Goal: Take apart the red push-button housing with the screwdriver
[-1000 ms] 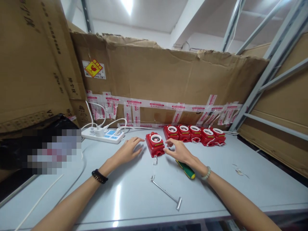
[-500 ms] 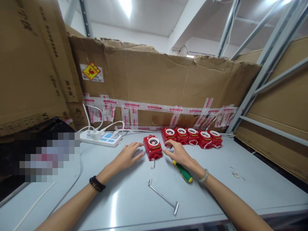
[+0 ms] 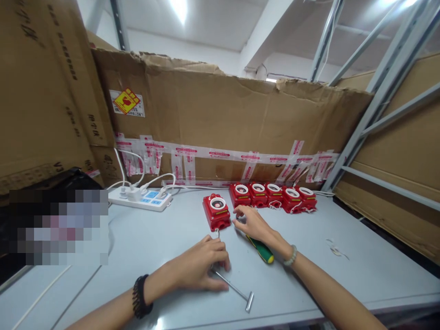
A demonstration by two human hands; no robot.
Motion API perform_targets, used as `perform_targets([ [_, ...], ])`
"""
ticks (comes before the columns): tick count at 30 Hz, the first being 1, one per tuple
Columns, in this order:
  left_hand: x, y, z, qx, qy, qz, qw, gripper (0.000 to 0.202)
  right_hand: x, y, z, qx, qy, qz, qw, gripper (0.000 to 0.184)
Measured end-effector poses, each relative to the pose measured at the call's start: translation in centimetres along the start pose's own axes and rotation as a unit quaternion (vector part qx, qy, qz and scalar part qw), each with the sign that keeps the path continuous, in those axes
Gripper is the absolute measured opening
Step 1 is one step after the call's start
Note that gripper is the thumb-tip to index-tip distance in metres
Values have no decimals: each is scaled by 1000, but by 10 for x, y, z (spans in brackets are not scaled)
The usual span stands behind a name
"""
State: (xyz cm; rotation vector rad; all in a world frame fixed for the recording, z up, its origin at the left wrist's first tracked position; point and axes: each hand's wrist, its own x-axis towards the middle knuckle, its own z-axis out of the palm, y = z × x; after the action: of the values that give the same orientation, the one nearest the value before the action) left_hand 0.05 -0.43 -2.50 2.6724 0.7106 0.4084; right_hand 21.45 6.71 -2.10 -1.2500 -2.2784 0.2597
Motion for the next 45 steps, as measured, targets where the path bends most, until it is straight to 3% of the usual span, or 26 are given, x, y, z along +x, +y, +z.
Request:
perform_targets([
  [4, 0, -5, -2, -15, -9, 6, 1000, 10, -2, -6, 5, 11, -8, 8, 1000, 33],
  [9, 0, -21, -9, 58, 10, -48, 997, 5, 2, -19, 11, 30, -4, 25, 999, 57],
  [15, -9, -47, -22, 113, 29, -100, 988, 4, 19, -39, 22, 35, -4, 50, 998, 64],
  [20, -11, -48, -26, 99, 14, -123, 987, 3, 34, -48, 30, 40, -30, 108, 993, 64],
  [22, -12, -44, -30, 75, 13, -123, 989, 3, 35, -46, 28, 57, -47, 94, 993, 60],
  [25, -17, -41, -44, 41, 58, -107, 992, 5, 31, -40, 16, 95, -97, 50, 989, 58],
  [29, -28, -46, -61, 45, 120, -115, 985, 20, 18, -34, 1, 168, -184, -31, 968, 63],
  [33, -33, -54, -60, -1, 86, -127, 988, 64, 8, -34, 0, 215, -218, -75, 949, 67],
  [35, -32, -55, -56, -31, 54, -126, 990, 72, 6, -36, 0, 217, -218, -76, 949, 71],
  [38, -31, -56, -52, -50, 25, -127, 990, 70, 2, -39, -9, 177, -231, -51, 955, 85],
  [41, -33, -61, -55, -43, 21, -160, 986, 73, -5, -38, -31, 58, -250, 15, 966, 99],
  [45, -41, -76, -63, -10, 21, -221, 975, 70, -20, -33, -56, -94, -256, 68, 960, 74],
])
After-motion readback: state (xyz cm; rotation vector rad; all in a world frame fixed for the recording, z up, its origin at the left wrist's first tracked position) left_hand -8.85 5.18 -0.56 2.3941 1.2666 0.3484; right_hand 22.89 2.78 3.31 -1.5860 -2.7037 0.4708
